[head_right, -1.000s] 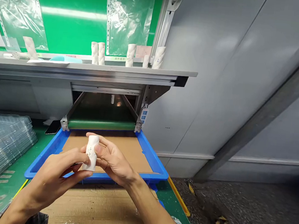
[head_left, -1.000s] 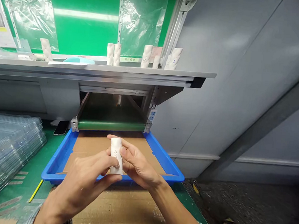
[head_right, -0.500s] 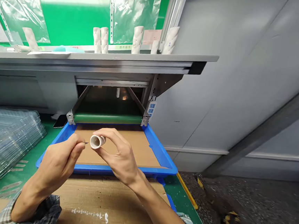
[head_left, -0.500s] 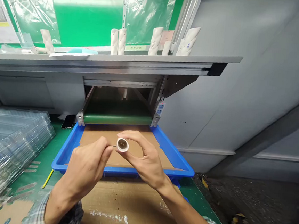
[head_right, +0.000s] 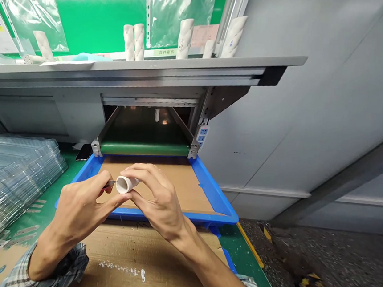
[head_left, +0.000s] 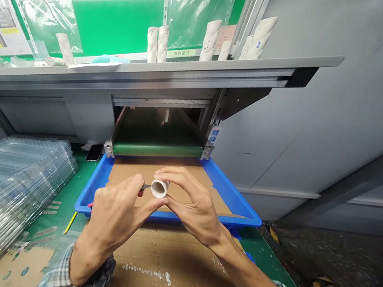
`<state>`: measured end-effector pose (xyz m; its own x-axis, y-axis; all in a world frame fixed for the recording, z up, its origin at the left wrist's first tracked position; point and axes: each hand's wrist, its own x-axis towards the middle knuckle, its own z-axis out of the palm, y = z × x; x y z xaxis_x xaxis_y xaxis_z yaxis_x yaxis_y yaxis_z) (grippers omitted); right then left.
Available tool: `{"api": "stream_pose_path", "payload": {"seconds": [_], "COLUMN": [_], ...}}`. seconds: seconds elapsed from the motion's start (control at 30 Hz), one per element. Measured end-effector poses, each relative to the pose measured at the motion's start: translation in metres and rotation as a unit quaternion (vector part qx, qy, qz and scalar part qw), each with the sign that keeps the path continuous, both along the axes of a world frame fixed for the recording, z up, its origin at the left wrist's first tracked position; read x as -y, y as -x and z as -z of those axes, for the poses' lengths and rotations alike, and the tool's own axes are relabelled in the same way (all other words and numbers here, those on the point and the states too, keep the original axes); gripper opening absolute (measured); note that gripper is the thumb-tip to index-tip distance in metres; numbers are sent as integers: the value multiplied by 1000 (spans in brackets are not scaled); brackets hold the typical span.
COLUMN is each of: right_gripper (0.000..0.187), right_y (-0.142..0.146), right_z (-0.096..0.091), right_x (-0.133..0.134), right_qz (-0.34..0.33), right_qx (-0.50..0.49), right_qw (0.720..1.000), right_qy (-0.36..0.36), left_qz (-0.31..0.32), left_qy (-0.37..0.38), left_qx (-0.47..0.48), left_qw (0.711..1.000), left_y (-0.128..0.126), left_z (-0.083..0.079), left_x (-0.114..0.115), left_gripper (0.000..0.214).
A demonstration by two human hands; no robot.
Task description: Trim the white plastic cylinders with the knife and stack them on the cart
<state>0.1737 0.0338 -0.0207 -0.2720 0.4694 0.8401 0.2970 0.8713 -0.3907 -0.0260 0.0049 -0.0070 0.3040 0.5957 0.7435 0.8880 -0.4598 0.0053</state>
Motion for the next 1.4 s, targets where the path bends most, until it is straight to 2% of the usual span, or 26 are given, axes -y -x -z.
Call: {"api": "stream_pose_path", "payload": {"seconds": [0.37, 0.53, 0.6, 0.67, 0.73, 0.83, 0.9, 1.0, 1.03, 1.1, 1.23, 1.3, 1.4], "right_gripper": [27, 25, 24, 23, 30, 50, 55, 52, 49, 41, 29, 27, 29], "right_y": [1, 2, 3, 5, 6, 8, 8, 8, 8, 8, 4, -1, -12], "right_z": [1, 2, 4, 7, 8, 7, 5, 2, 1, 0, -1, -2, -7], "right_x": [1, 0, -2, -6, -10, -14, -14, -14, -13, -13, -14, -16, -22], "right_qz": [10, 16, 11, -1, -47, -143, -192, -257, -269, -265, -149, -112, -124], "right_qx": [1, 2, -14, -59, -135, -241, -284, -278, -253, -177, -36, -30, -66], "right_qw": [1000, 1000, 1000, 997, 980, 918, 876, 837, 836, 858, 929, 941, 949], "right_qy": [-16, -27, -12, 46, 139, 279, 340, 396, 406, 403, 338, 317, 281], "left_qz": [3, 53, 77, 84, 85, 104, 131, 184, 196, 209, 213, 211, 206], "left_qy": [23, 40, 46, 39, 29, 20, 28, 9, -5, -21, -18, -29, -58], "left_qx": [-23, -19, -6, 18, 46, 70, 64, 48, 52, 65, 59, 46, 42], "left_qw": [999, 998, 996, 996, 995, 992, 989, 982, 979, 976, 975, 976, 976], "left_y": [1, 0, 1, 2, 3, 1, -1, -5, -5, -5, -5, -7, -15], "left_z": [1, 0, 0, -1, -2, -2, -1, 1, 1, 1, -3, -5, -10], "left_x": [1, 1, 1, 1, 1, -1, -2, -2, -1, 1, 7, 12, 25], "left_gripper": [57, 52, 51, 51, 47, 42, 49, 34, 28, 21, 20, 20, 20]}}
